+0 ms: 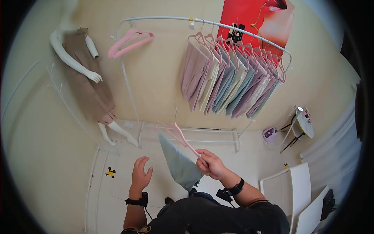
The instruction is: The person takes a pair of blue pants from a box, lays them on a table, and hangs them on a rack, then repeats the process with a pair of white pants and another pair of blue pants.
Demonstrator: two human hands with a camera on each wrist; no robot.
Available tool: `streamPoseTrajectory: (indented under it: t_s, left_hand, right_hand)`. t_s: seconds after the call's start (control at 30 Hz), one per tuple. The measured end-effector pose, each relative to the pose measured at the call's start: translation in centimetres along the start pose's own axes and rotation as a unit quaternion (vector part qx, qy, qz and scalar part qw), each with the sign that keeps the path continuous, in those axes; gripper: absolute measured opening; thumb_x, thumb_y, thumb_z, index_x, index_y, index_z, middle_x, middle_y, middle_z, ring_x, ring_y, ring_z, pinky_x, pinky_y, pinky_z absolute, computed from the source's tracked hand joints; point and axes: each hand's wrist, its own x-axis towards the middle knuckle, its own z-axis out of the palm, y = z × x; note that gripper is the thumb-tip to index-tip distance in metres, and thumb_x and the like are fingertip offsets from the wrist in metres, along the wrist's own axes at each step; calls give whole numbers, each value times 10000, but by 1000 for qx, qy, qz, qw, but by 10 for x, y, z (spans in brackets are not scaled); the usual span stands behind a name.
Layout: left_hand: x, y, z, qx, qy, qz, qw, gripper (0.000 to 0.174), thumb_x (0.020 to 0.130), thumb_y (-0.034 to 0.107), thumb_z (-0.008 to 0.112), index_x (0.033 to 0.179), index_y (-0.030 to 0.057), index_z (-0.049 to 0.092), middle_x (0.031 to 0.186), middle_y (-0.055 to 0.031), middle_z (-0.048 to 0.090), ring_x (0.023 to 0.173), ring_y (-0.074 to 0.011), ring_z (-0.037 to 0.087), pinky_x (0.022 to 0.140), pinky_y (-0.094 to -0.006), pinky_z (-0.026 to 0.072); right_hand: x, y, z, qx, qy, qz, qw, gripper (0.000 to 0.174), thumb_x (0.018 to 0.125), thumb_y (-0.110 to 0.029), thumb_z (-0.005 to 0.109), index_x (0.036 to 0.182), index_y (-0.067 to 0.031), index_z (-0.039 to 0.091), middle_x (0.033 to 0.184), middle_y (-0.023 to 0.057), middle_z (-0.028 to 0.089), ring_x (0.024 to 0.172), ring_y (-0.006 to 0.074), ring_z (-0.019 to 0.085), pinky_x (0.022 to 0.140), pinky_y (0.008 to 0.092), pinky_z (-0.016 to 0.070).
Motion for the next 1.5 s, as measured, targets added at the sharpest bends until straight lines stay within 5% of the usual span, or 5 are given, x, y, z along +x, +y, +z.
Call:
streamPoseTrajectory:
  t_s: [0.73,1.27,1.37,1.43,1.5]
  left_hand:
    - [157,-65,38,75,-49,-114,989,257,756,90,641,1004,35,604,946,-125,608,868,-250,587,769,-331,474]
    - [241,-204,71,-21,-261,-91,961,276,797,177,618,1043,50,608,991,-125,622,846,-241,616,711,-334,498]
    - [267,-226,74,-43,-321,-68,944,277,795,172,618,1042,46,606,988,-134,620,844,-243,615,720,-334,499]
    - [278,-242,74,-63,-336,-54,938,277,796,171,617,1042,44,605,972,-134,625,837,-241,617,724,-333,499]
    - [286,-261,80,-89,-351,-42,931,276,796,169,615,1041,43,604,956,-133,629,829,-240,619,729,-332,499]
  right_hand:
    - [256,-302,-6,6,-12,-397,918,407,916,-217,387,1238,30,412,714,78,557,395,53,345,342,190,245]
    - [330,-315,-47,-150,191,-367,898,424,869,-145,456,1254,31,424,845,82,597,481,78,461,425,199,363]
    - [342,-289,-54,-282,242,-461,806,495,830,-55,531,1295,30,383,1118,81,528,963,144,546,875,265,407]
    - [333,-267,-37,-426,315,-516,673,509,823,-45,537,1299,25,372,1156,97,510,1046,188,511,930,306,378]
    - [325,-240,-34,-439,353,-519,643,523,801,-59,562,1284,30,382,1160,117,504,1057,213,509,938,318,372]
